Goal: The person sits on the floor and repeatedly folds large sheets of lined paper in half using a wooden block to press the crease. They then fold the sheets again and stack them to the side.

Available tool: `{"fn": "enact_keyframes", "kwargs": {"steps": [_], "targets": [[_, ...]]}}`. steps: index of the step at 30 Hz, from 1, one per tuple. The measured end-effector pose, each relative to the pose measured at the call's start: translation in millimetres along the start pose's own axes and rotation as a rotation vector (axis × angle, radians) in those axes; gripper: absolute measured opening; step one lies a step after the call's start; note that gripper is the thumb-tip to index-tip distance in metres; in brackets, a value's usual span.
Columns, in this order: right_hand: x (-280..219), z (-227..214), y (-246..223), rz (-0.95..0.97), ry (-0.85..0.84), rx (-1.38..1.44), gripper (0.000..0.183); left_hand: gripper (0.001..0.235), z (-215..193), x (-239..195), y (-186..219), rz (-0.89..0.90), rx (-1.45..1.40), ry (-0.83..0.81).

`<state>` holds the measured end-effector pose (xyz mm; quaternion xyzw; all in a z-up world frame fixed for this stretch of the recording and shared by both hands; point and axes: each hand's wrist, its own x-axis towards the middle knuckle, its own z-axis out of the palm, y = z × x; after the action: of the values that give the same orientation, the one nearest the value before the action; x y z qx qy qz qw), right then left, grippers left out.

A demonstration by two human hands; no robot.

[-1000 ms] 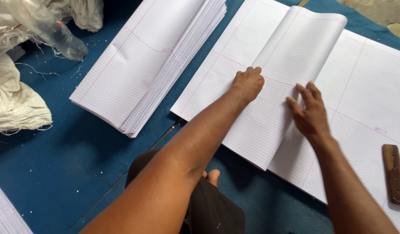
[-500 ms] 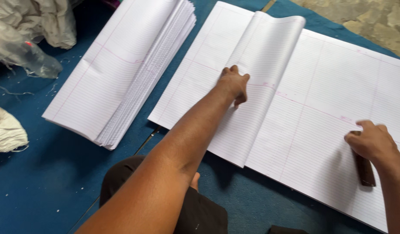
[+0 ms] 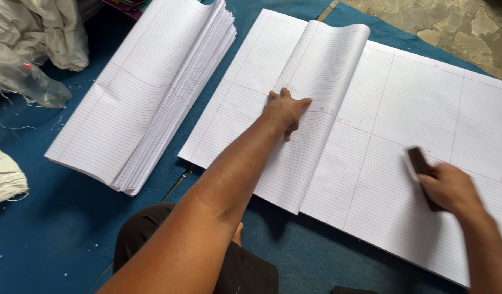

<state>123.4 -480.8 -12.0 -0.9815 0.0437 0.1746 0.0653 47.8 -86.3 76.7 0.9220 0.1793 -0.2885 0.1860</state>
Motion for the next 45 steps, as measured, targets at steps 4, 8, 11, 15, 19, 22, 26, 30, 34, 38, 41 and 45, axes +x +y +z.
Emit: {"fn": "enact_keyframes", "kwargs": {"steps": [4, 8, 11, 15, 19, 22, 26, 30, 34, 38, 41, 45], "targets": [[-48, -13, -82, -0.186, -0.063, 0.229, 0.038, 0.124, -2, -6, 3, -0.014, -0.109, 0.021], [-84, -7, -153, -0.538, 0.035, 0.359, 0.048, 0.123, -7, -9, 6, -0.060, -0.140, -0.034], [-105, -3, -184, -0.594, 0.010, 0.326, 0.047, 0.125, -7, -11, 5, -0.075, -0.178, -0.031], [-131, 11, -198, -0.622, -0.096, 0.239, 0.046, 0.124, -8, -7, 3, -0.015, -0.066, -0.021], [-152, 27, -187, -0.609, -0.097, 0.224, 0.044, 0.124, -6, -4, 3, -0.021, -0.133, -0.013], [-158, 35, -177, -0.674, 0.046, 0.228, 0.046, 0.124, -6, -3, 2, 0.018, -0.021, -0.003], [-148, 43, -175, -0.674, 0.100, 0.279, 0.045, 0.121, -6, -2, 2, 0.014, -0.075, 0.002], [-123, 45, -180, -0.747, 0.217, 0.322, 0.045, 0.120, -6, -1, 0, 0.025, -0.075, 0.020], [-75, 39, -191, -0.673, 0.212, 0.308, 0.044, 0.120, -5, 2, 1, 0.068, 0.002, 0.075], [-16, 29, -202, -0.673, 0.291, 0.329, 0.042, 0.125, -8, 8, 0, 0.065, 0.067, 0.052], [29, 20, -214, -0.619, 0.311, 0.337, 0.043, 0.127, -8, 13, 1, 0.073, 0.093, 0.049], [82, 4, -231, -0.632, 0.433, 0.301, 0.045, 0.124, -9, 19, 2, 0.073, 0.113, 0.004]]}}
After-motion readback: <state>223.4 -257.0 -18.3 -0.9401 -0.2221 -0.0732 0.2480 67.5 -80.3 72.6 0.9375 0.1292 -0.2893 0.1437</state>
